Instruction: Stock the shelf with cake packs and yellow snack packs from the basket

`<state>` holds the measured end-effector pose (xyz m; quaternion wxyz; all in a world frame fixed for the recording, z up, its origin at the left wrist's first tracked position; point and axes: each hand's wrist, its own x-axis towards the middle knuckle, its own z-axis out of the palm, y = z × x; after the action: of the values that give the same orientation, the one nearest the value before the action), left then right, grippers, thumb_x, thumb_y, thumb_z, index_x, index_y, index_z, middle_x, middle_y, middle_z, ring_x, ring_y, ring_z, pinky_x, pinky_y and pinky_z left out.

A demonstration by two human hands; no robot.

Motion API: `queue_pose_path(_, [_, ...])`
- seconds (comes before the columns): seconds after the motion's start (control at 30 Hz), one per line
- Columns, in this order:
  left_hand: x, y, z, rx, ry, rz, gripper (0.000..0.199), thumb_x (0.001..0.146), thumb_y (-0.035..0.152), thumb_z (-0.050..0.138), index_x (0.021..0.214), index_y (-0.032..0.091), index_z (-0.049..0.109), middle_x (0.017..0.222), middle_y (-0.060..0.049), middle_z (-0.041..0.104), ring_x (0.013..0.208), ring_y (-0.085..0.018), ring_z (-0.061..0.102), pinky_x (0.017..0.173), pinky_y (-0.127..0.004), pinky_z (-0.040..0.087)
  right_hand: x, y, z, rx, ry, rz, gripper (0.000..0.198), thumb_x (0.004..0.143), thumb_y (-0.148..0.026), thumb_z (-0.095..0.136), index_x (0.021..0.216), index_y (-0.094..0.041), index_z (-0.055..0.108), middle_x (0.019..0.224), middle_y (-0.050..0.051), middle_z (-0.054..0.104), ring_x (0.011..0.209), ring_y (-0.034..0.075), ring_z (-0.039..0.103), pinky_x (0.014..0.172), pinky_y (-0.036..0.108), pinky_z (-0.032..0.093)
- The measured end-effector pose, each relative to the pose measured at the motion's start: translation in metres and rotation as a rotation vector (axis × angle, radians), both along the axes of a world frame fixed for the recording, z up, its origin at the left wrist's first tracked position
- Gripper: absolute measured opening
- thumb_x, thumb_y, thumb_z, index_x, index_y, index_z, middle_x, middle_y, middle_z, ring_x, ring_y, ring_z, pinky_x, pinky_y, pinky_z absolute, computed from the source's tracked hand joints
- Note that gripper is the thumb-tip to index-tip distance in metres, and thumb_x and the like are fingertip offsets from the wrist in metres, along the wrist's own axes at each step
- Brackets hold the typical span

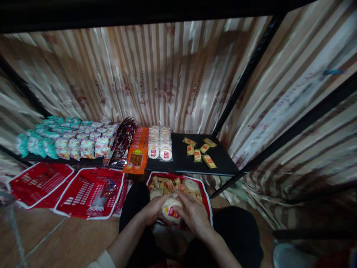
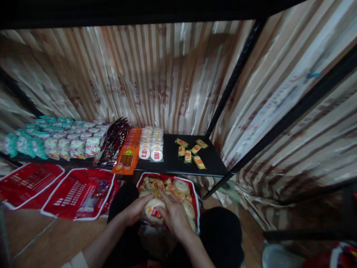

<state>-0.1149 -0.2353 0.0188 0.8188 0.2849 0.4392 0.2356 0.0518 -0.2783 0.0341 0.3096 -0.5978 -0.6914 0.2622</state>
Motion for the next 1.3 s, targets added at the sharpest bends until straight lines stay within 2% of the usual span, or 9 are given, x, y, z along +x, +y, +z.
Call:
queue_pose_path(0.13, [-0.019, 0.001, 0.003, 0.086, -0.090, -0.053, 0.062, 0.073, 0.064, 0.052, 0.101, 0.009, 0.060, 0.083, -0.012, 0.068, 0.065, -0.020, 0.065, 0.054, -0.030, 0.052, -0.004, 0.007, -0.005, -0.142, 0.094, -0.034, 0.036, 0.077, -0.039, 0.055, 0.109, -0.028, 0.066, 0.109, 0.005, 0.068, 0.101, 0.026, 0.062, 0.091, 0.037, 0.045])
queue_pose_path(0.27, [-0.030, 0.010, -0.003, 0.240, 0.011, 0.064, 0.054, 0.063, 0.053, 0.067, 0.096, 0.010, 0.060, 0.074, -0.006, 0.066, 0.063, -0.016, 0.063, 0.055, -0.025, 0.049, -0.011, 0.022, -0.015, -0.238, 0.195, -0.098, 0.028, 0.075, -0.044, 0.054, 0.090, -0.026, 0.068, 0.085, 0.003, 0.072, 0.079, 0.024, 0.065, 0.071, 0.031, 0.050])
queue_pose_path(0.43, [-0.027, 0.034, -0.010, 0.377, 0.241, 0.215, 0.033, 0.061, 0.044, 0.068, 0.071, 0.013, 0.061, 0.051, 0.004, 0.053, 0.044, -0.008, 0.045, 0.043, -0.019, 0.033, -0.021, 0.038, -0.020, -0.282, 0.304, -0.085, 0.031, 0.073, -0.051, 0.054, 0.066, -0.021, 0.059, 0.063, 0.001, 0.062, 0.061, 0.018, 0.057, 0.057, 0.027, 0.045])
queue_pose_path(0.6, [-0.025, 0.062, -0.008, 0.427, 0.261, 0.241, 0.027, 0.067, 0.036, 0.062, 0.081, 0.013, 0.061, 0.059, 0.002, 0.058, 0.047, -0.008, 0.047, 0.047, -0.021, 0.037, -0.027, 0.063, -0.015, -0.338, 0.427, -0.127, 0.037, 0.068, -0.056, 0.056, 0.060, -0.020, 0.053, 0.055, -0.001, 0.054, 0.052, 0.015, 0.050, 0.053, 0.025, 0.041])
queue_pose_path(0.73, [-0.021, 0.076, -0.012, 0.581, 0.493, 0.445, 0.037, 0.070, 0.026, 0.056, 0.104, 0.013, 0.058, 0.095, -0.008, 0.065, 0.081, -0.017, 0.061, 0.071, -0.027, 0.050, -0.030, 0.096, -0.019, -0.307, 0.466, -0.173, 0.038, 0.068, -0.058, 0.055, 0.062, -0.020, 0.052, 0.049, -0.003, 0.051, 0.045, 0.013, 0.047, 0.047, 0.024, 0.038])
queue_pose_path(0.8, [-0.018, 0.080, -0.012, 0.736, 0.641, 0.501, 0.041, 0.072, 0.021, 0.052, 0.112, 0.014, 0.056, 0.116, -0.012, 0.059, 0.107, -0.021, 0.056, 0.091, -0.033, 0.046, -0.029, 0.115, -0.023, -0.264, 0.423, -0.181, 0.037, 0.072, -0.057, 0.051, 0.066, -0.020, 0.054, 0.051, -0.002, 0.054, 0.047, 0.014, 0.049, 0.048, 0.024, 0.039])
queue_pose_path(0.93, [-0.009, 0.087, -0.013, 0.939, 0.854, 0.388, 0.043, 0.074, 0.016, 0.045, 0.115, 0.015, 0.058, 0.133, -0.010, 0.050, 0.124, -0.022, 0.043, 0.108, -0.039, 0.032, -0.028, 0.155, -0.029, -0.157, 0.221, -0.229, 0.034, 0.077, -0.051, 0.047, 0.072, -0.020, 0.058, 0.059, 0.000, 0.061, 0.055, 0.016, 0.055, 0.054, 0.025, 0.041])
queue_pose_path(1.13, [-0.003, 0.108, -0.020, 0.993, 0.991, 0.200, 0.055, 0.074, 0.011, 0.041, 0.129, 0.008, 0.048, 0.142, -0.011, 0.040, 0.131, -0.022, 0.035, 0.112, -0.036, 0.028, -0.038, 0.198, -0.029, -0.108, -0.008, -0.264, 0.026, 0.081, -0.042, 0.046, 0.075, -0.021, 0.059, 0.061, 0.000, 0.063, 0.057, 0.015, 0.058, 0.056, 0.023, 0.039])
queue_pose_path(1.3, [-0.003, 0.123, -0.022, 1.050, 1.012, 0.174, 0.057, 0.074, 0.009, 0.041, 0.130, 0.008, 0.047, 0.144, -0.010, 0.037, 0.134, -0.022, 0.031, 0.114, -0.037, 0.024, -0.051, 0.215, -0.027, -0.088, -0.107, -0.244, 0.023, 0.084, -0.036, 0.047, 0.079, -0.019, 0.061, 0.069, 0.003, 0.066, 0.062, 0.015, 0.060, 0.058, 0.022, 0.038])
